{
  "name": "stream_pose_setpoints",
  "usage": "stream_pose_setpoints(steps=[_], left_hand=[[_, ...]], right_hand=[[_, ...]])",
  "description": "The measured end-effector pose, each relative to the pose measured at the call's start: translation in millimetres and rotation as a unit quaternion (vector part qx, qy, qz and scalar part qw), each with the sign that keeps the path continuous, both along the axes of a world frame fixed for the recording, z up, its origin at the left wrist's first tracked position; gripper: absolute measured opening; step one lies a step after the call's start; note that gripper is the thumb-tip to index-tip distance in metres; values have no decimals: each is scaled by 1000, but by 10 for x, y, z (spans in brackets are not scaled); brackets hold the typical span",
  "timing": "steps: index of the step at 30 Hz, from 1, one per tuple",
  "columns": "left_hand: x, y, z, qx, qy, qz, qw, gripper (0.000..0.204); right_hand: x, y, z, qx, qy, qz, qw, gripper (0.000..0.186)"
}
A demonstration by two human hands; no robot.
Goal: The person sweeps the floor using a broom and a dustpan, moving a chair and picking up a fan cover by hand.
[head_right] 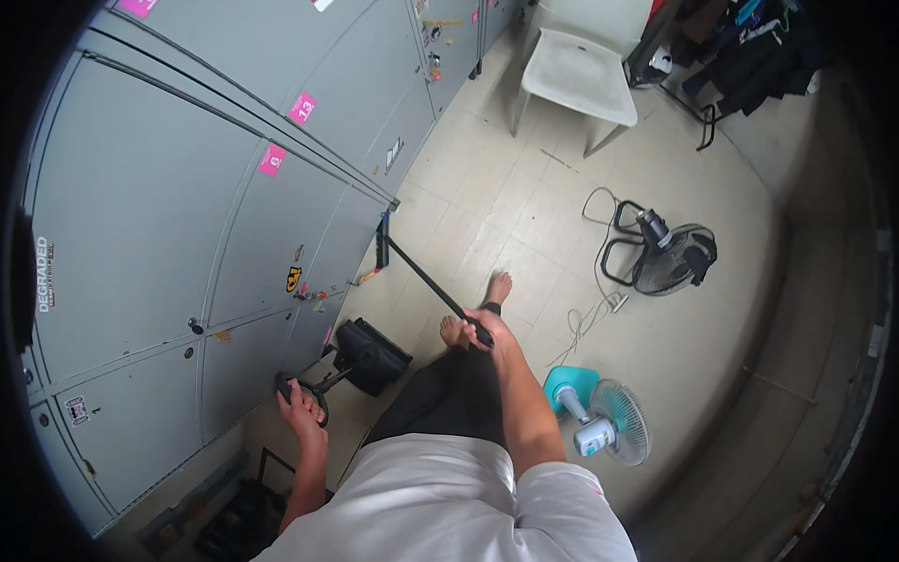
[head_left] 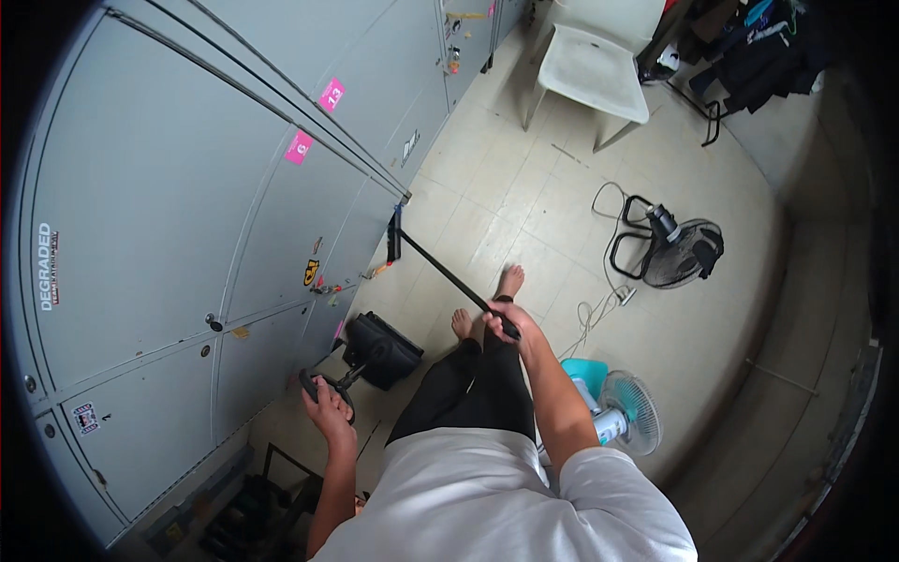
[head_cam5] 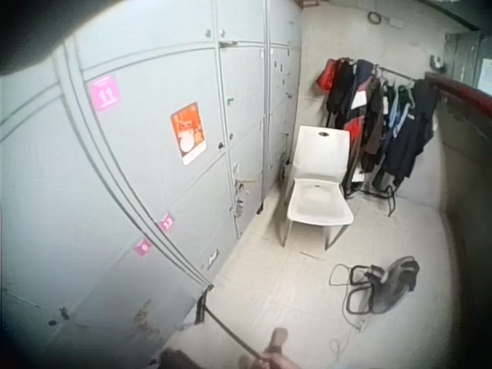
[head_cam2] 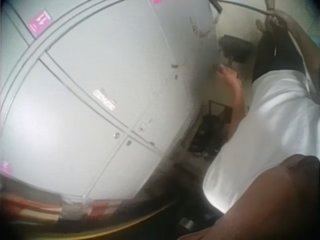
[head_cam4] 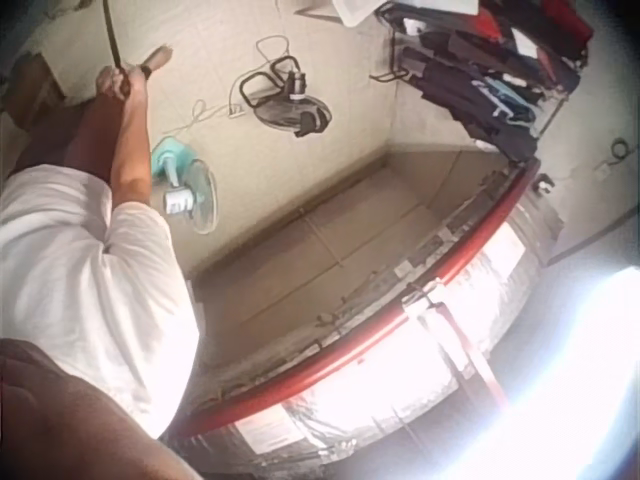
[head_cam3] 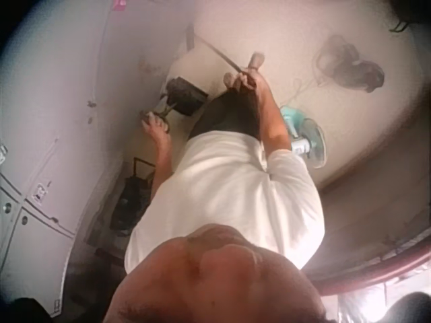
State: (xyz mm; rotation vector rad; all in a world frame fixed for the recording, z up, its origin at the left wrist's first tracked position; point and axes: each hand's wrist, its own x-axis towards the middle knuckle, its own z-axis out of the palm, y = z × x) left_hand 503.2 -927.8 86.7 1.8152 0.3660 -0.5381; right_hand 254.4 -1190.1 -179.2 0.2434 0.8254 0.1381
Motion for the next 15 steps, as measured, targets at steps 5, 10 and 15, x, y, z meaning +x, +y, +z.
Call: stream_pose_setpoints(steps=[5,10,15], left_hand=[[-46,-291,62,-36,6,12,999,16],[-79,-595,92,-55,20,19,998,17],[-200,-967,158,-37,9,-4,999,18]], right_hand=[[-890,149,504,38,128,-71,989,25],[-1033,208,1136,-74,79,-37,993,21],[-808,-442,1019,-97,33,-69,992,29]])
